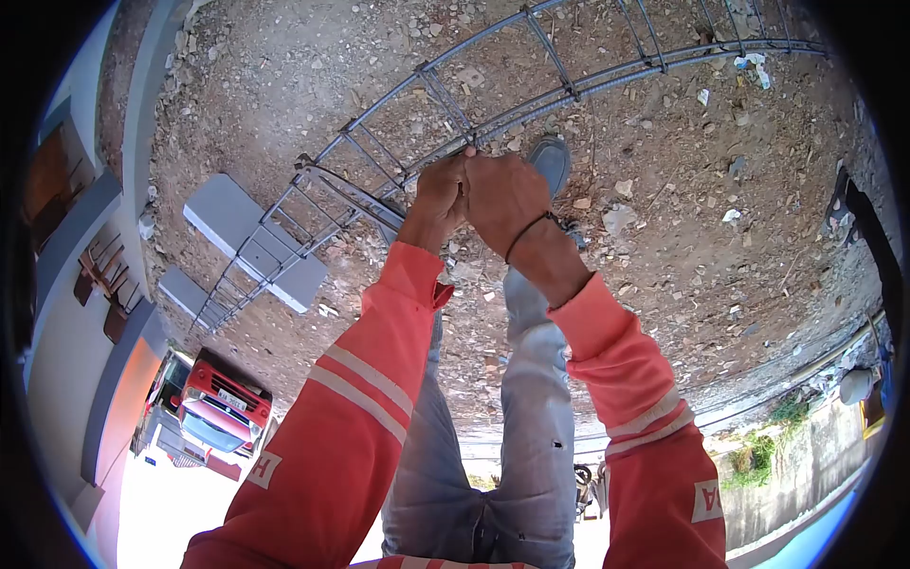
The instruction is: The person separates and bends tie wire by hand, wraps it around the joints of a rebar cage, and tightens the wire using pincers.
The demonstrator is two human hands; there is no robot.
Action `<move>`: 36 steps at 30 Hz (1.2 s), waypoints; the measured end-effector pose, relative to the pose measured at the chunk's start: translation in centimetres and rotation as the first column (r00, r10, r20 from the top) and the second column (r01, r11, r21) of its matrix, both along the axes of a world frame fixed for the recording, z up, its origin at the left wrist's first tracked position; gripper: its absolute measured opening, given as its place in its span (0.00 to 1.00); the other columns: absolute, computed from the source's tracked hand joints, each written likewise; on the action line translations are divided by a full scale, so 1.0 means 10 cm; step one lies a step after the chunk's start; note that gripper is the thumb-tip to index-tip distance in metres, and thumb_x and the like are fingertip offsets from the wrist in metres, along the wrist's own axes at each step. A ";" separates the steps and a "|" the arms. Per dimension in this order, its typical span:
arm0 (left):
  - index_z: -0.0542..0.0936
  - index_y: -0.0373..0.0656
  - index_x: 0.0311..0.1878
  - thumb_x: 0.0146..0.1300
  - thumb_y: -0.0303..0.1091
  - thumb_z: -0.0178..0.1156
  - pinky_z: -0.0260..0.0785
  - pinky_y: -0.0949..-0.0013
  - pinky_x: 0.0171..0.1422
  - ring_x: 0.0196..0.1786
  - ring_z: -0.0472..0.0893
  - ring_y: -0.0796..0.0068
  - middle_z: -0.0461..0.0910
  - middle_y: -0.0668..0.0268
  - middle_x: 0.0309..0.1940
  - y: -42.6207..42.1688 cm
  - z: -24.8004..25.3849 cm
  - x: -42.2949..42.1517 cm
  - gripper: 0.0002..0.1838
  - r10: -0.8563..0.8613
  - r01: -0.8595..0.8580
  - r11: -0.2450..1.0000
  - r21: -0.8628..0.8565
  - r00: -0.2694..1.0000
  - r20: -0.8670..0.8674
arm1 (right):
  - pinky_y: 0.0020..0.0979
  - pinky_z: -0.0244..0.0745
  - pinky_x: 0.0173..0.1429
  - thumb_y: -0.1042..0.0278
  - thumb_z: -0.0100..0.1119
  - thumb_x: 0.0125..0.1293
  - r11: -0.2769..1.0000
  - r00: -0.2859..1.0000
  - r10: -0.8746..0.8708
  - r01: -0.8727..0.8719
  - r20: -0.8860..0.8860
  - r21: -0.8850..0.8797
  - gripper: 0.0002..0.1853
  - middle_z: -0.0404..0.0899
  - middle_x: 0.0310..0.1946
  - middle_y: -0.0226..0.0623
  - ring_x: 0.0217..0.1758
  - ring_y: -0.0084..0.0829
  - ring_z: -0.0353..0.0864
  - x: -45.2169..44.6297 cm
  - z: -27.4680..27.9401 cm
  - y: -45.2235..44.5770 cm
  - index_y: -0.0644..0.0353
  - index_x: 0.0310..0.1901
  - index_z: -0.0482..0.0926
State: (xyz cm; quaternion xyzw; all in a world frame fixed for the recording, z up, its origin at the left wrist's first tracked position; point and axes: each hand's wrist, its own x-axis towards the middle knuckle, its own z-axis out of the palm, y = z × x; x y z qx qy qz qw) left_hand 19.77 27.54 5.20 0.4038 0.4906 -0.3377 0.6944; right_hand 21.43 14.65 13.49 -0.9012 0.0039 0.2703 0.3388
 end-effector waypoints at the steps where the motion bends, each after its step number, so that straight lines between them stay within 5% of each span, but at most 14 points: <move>1: 0.81 0.38 0.36 0.70 0.35 0.62 0.62 0.74 0.25 0.21 0.69 0.82 0.73 0.72 0.22 0.01 0.00 0.00 0.10 0.096 -0.097 0.994 -0.056 0.995 -0.018 | 0.50 0.75 0.36 0.65 0.54 0.69 1.000 0.997 -0.018 0.017 0.070 0.012 0.13 0.79 0.25 0.53 0.31 0.56 0.81 0.16 -0.08 -0.11 0.65 0.29 0.78; 6: 0.82 0.43 0.42 0.71 0.38 0.60 0.64 0.76 0.30 0.26 0.70 0.84 0.71 0.77 0.24 0.03 0.00 0.00 0.09 -0.032 0.030 0.998 -0.059 0.999 -0.036 | 0.42 0.69 0.26 0.58 0.59 0.68 0.959 0.953 -0.282 0.282 0.115 0.020 0.18 0.75 0.17 0.46 0.21 0.47 0.77 0.03 -0.90 -0.57 0.64 0.27 0.77; 8: 0.82 0.44 0.40 0.69 0.42 0.63 0.63 0.76 0.30 0.25 0.68 0.84 0.72 0.77 0.24 0.01 0.02 -0.04 0.11 -0.171 0.168 0.979 0.115 0.985 0.016 | 0.34 0.72 0.25 0.41 0.61 0.65 0.775 0.479 -0.493 0.622 -0.726 -0.116 0.25 0.76 0.18 0.32 0.19 0.31 0.78 -0.32 -1.17 -0.66 0.59 0.27 0.81; 10: 0.82 0.43 0.40 0.66 0.43 0.65 0.64 0.73 0.30 0.25 0.68 0.82 0.72 0.76 0.24 -0.03 0.07 -0.05 0.12 -0.200 0.198 0.964 0.178 0.980 -0.008 | 0.22 0.65 0.22 0.33 0.58 0.65 0.533 -0.046 -0.058 0.843 -0.997 -0.070 0.30 0.64 0.15 0.21 0.15 0.21 0.67 -0.81 -1.44 -0.57 0.57 0.26 0.82; 12: 0.83 0.41 0.40 0.64 0.43 0.68 0.64 0.71 0.30 0.25 0.68 0.81 0.73 0.75 0.24 -0.06 0.25 0.03 0.14 -0.229 0.230 0.943 0.239 0.973 -0.031 | 0.22 0.66 0.24 0.31 0.57 0.64 0.521 -0.032 -0.045 0.852 -0.998 -0.050 0.30 0.62 0.15 0.20 0.16 0.21 0.65 -0.91 -1.28 -0.28 0.56 0.29 0.83; 14: 0.83 0.38 0.38 0.58 0.41 0.71 0.67 0.64 0.32 0.25 0.69 0.74 0.73 0.73 0.24 0.00 0.58 0.15 0.15 -0.513 0.423 0.644 0.638 0.857 -0.051 | 0.33 0.74 0.34 0.34 0.57 0.66 0.586 0.067 -0.229 0.806 -0.971 -0.082 0.29 0.70 0.23 0.28 0.25 0.28 0.73 -0.82 -1.08 0.02 0.58 0.44 0.83; 15: 0.82 0.38 0.41 0.56 0.39 0.71 0.68 0.60 0.34 0.27 0.74 0.68 0.77 0.66 0.26 0.12 0.57 0.12 0.16 -0.566 0.296 0.464 0.835 0.824 0.022 | 0.33 0.74 0.34 0.34 0.57 0.66 0.583 0.065 -0.228 0.808 -0.972 -0.083 0.29 0.70 0.23 0.28 0.25 0.28 0.73 -0.97 -1.26 0.02 0.58 0.44 0.83; 16: 0.81 0.39 0.43 0.54 0.37 0.70 0.70 0.57 0.36 0.29 0.78 0.63 0.80 0.59 0.29 0.28 0.59 0.11 0.17 -0.631 0.122 0.264 0.957 0.772 0.076 | 0.39 0.74 0.39 0.39 0.57 0.67 0.878 0.656 -0.434 0.462 -0.617 -0.126 0.27 0.73 0.28 0.33 0.31 0.35 0.76 -0.99 -1.27 0.06 0.59 0.49 0.81; 18: 0.72 0.29 0.56 0.51 0.41 0.72 0.67 0.53 0.53 0.45 0.76 0.57 0.77 0.47 0.50 0.69 0.67 0.17 0.34 -0.655 0.090 -0.217 0.972 0.724 -0.214 | 0.52 0.73 0.49 0.57 0.58 0.66 0.819 0.911 -0.383 0.411 0.154 -0.400 0.19 0.76 0.43 0.49 0.45 0.52 0.78 -0.84 -0.83 0.05 0.61 0.53 0.77; 22: 0.66 0.23 0.56 0.49 0.45 0.71 0.61 0.52 0.61 0.57 0.74 0.51 0.69 0.37 0.60 1.35 0.19 0.08 0.40 -0.499 0.281 -0.169 0.945 0.802 -0.328 | 0.49 0.75 0.49 0.67 0.59 0.63 0.868 0.838 -0.421 0.483 0.346 -0.114 0.13 0.78 0.41 0.49 0.44 0.48 0.81 -0.50 -0.17 -0.02 0.61 0.48 0.78; 24: 0.66 0.26 0.51 0.48 0.42 0.68 0.68 0.46 0.49 0.44 0.77 0.42 0.76 0.42 0.41 1.48 -0.23 -0.07 0.35 -0.502 0.298 -0.032 0.954 0.821 -0.273 | 0.44 0.76 0.47 0.74 0.58 0.60 0.877 0.871 -0.479 0.467 0.112 0.115 0.11 0.80 0.38 0.47 0.40 0.44 0.82 -0.45 0.03 0.19 0.61 0.45 0.79; 29: 0.70 0.26 0.44 0.51 0.38 0.64 0.71 0.51 0.49 0.42 0.82 0.47 0.81 0.41 0.36 1.54 -0.06 -0.05 0.25 -0.532 0.346 0.082 0.935 0.809 -0.252 | 0.43 0.77 0.51 0.70 0.66 0.53 0.915 0.968 -0.251 0.247 -0.028 0.319 0.24 0.81 0.38 0.48 0.43 0.49 0.82 -0.66 0.00 1.07 0.64 0.53 0.75; 32: 0.75 0.31 0.41 0.63 0.26 0.57 0.72 0.74 0.29 0.24 0.83 0.72 0.81 0.62 0.29 1.44 0.44 -0.03 0.08 -0.261 0.006 0.718 0.696 0.930 0.260 | 0.45 0.76 0.55 0.68 0.68 0.50 0.866 0.971 -0.227 0.239 -0.081 0.440 0.31 0.80 0.41 0.51 0.47 0.53 0.81 -0.63 -0.01 1.48 0.65 0.58 0.71; 36: 0.77 0.31 0.46 0.66 0.37 0.61 0.77 0.68 0.43 0.37 0.85 0.62 0.82 0.55 0.37 1.15 1.27 0.16 0.16 -0.711 0.512 0.592 0.623 0.695 0.104 | 0.37 0.79 0.45 0.68 0.62 0.62 0.615 0.864 -0.238 0.488 -0.444 0.619 0.24 0.80 0.37 0.44 0.39 0.39 0.83 -0.61 0.18 1.33 0.66 0.58 0.70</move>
